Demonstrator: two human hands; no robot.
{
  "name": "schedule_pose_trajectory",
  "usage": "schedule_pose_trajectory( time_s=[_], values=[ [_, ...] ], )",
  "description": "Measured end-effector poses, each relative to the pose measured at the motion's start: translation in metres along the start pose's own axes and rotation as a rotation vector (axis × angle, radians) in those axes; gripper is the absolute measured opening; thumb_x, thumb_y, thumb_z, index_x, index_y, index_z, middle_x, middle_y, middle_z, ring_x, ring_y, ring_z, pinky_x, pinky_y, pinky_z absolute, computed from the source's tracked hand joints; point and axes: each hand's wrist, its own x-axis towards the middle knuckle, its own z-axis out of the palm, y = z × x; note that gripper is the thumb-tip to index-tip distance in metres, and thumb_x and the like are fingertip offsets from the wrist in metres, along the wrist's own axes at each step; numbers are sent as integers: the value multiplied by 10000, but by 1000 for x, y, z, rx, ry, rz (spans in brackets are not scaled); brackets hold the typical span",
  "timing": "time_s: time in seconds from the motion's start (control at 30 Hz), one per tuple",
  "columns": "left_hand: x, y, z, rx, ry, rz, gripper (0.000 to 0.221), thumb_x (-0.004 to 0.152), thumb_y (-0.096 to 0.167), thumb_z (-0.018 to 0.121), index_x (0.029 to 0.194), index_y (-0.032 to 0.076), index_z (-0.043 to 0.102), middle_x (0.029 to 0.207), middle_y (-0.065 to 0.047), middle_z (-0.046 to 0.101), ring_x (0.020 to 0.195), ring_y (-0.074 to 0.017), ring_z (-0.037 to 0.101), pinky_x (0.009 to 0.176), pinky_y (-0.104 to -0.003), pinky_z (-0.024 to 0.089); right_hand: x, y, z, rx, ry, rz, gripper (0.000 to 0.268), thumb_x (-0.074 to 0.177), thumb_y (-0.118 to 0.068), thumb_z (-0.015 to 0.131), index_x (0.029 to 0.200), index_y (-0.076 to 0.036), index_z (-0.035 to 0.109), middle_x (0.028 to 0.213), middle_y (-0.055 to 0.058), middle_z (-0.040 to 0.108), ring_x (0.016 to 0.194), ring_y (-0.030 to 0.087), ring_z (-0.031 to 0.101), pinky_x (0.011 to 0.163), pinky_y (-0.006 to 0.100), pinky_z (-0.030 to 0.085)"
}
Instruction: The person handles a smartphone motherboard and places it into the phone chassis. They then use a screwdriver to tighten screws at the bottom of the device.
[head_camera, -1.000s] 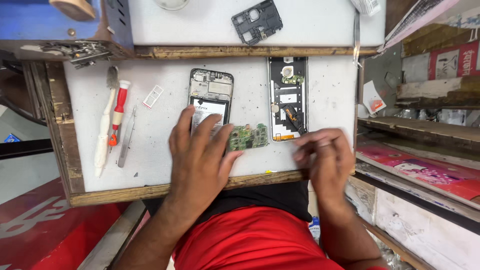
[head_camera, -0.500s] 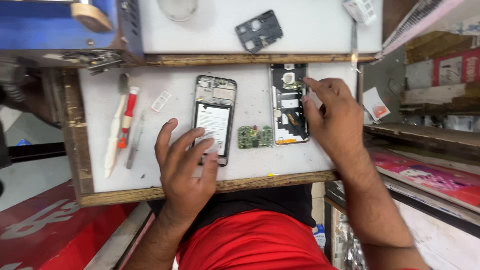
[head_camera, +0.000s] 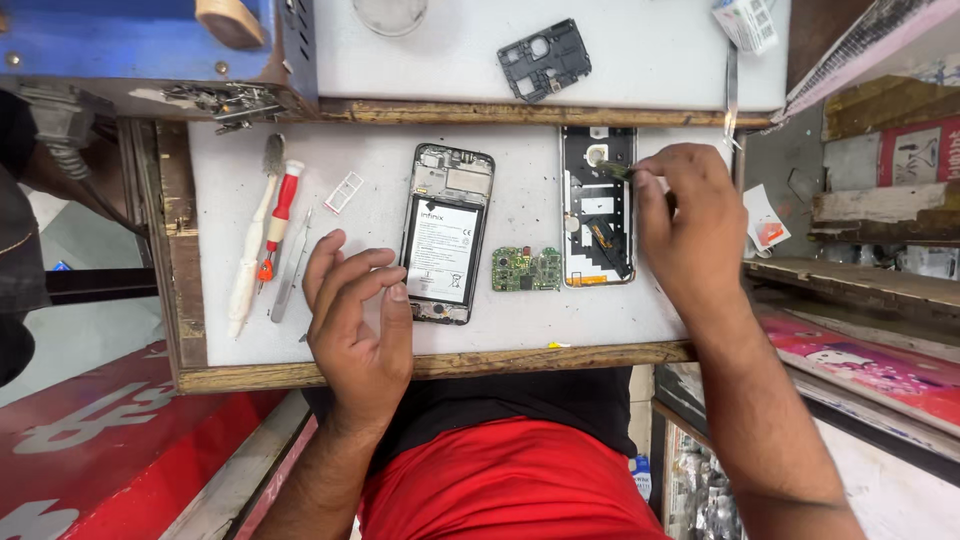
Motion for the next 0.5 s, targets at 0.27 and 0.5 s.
schedule_pose_trajectory(
  time_s=[0.27, 0.5],
  values=[
    [-7, 22, 13, -59, -137, 153, 247, 908, 9, 731, 1152, 37, 709, 1072, -107, 746, 1044, -268, 691, 935, -392, 558, -44, -44, -16, 438, -280, 426, 144, 1054, -129, 603, 1094, -30, 698, 825, 22, 716, 632, 67, 512, 555, 252, 435],
    [-1, 49, 33, -209, -421, 20, 324, 938, 93, 748, 1250, 23, 696, 988, -102, 754, 816, -174, 712, 638, -285, 576, -60, -63, -16, 587, -432, 344, 138, 1013, -104, 629, 1071, -15, 719, 833, 3, 734, 722, 42, 618, 589, 213, 488]
  ],
)
